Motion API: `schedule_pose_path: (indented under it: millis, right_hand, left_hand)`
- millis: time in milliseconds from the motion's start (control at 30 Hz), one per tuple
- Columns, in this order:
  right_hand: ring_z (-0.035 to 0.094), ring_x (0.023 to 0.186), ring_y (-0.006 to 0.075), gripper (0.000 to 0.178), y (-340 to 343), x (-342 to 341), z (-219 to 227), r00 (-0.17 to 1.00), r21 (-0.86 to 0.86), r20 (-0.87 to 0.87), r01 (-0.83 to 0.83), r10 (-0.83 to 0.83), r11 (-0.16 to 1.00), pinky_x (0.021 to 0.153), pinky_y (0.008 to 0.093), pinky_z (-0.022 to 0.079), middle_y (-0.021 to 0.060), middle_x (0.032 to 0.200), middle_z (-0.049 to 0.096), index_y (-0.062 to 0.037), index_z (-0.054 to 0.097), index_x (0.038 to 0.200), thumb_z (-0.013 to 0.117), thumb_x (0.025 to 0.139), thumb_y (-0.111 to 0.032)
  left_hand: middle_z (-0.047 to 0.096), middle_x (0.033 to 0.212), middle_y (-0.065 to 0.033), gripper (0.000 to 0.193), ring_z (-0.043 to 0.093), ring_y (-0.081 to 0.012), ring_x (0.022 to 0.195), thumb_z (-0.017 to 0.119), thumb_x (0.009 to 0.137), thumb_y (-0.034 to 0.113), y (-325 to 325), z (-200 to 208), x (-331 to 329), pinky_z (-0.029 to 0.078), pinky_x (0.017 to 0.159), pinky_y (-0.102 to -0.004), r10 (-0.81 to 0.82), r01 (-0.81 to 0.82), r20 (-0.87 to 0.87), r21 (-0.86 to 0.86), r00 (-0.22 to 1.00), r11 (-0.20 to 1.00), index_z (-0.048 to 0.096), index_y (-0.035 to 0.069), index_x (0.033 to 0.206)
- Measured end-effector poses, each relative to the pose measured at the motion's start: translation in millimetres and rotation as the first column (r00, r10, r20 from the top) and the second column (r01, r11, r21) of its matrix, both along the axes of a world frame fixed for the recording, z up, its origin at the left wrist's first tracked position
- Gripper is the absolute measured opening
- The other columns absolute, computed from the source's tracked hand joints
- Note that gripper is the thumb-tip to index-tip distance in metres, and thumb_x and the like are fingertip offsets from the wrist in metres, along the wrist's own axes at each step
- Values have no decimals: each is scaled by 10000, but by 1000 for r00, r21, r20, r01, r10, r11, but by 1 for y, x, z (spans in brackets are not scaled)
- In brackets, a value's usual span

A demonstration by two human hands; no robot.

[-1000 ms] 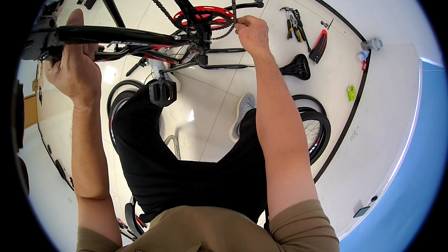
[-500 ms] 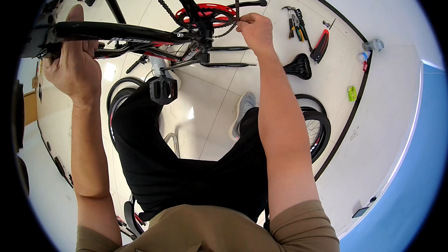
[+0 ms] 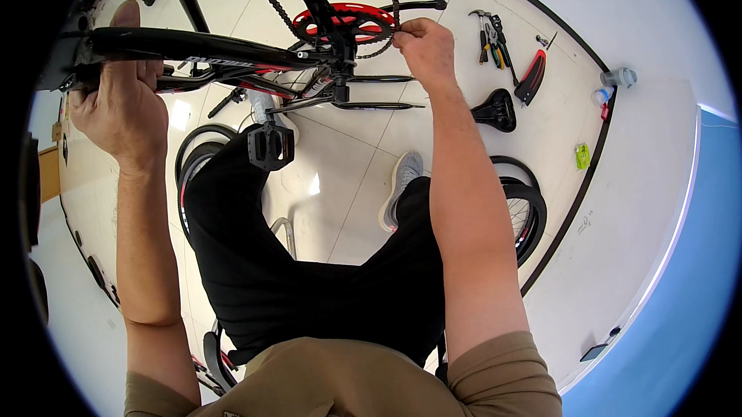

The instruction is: The person assembles a bicycle by attaching the chain to the crankset and rear derailleur, rotating the pedals to route the chain, and making adjustments to the drivetrain. The person uses hands and a small tool to secure and align components.

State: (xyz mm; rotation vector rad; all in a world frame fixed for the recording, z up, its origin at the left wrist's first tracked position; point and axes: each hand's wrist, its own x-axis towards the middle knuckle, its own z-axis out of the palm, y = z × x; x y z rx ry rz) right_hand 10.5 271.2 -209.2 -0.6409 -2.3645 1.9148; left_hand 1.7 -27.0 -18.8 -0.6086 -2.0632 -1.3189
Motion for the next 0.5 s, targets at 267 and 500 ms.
schedule_pose_path:
  millis: [267, 500]
  right_hand:
    - [690, 781, 163, 244, -7, 2, 13, 987, 287, -158, 40, 6, 957, 704, 263, 531, 129, 953, 720, 32, 669, 1059, 664, 824, -31]
    - [682, 806, 140, 225, -7, 2, 23, 990, 95, -143, 18, -4, 995, 734, 266, 545, 101, 942, 715, 27, 667, 1052, 693, 852, -72]
  left_hand:
    - [620, 678, -27, 216, 421, -38, 519, 630, 962, 95, 6, 1, 1, 296, 480, -216, -14, 15, -17, 93, 1000, 996, 694, -66, 1092]
    - [733, 937, -169, 193, 604, -69, 594, 627, 954, 70, -1, -1, -1, 410, 477, -174, -29, 17, 62, 194, 998, 981, 691, -73, 1067]
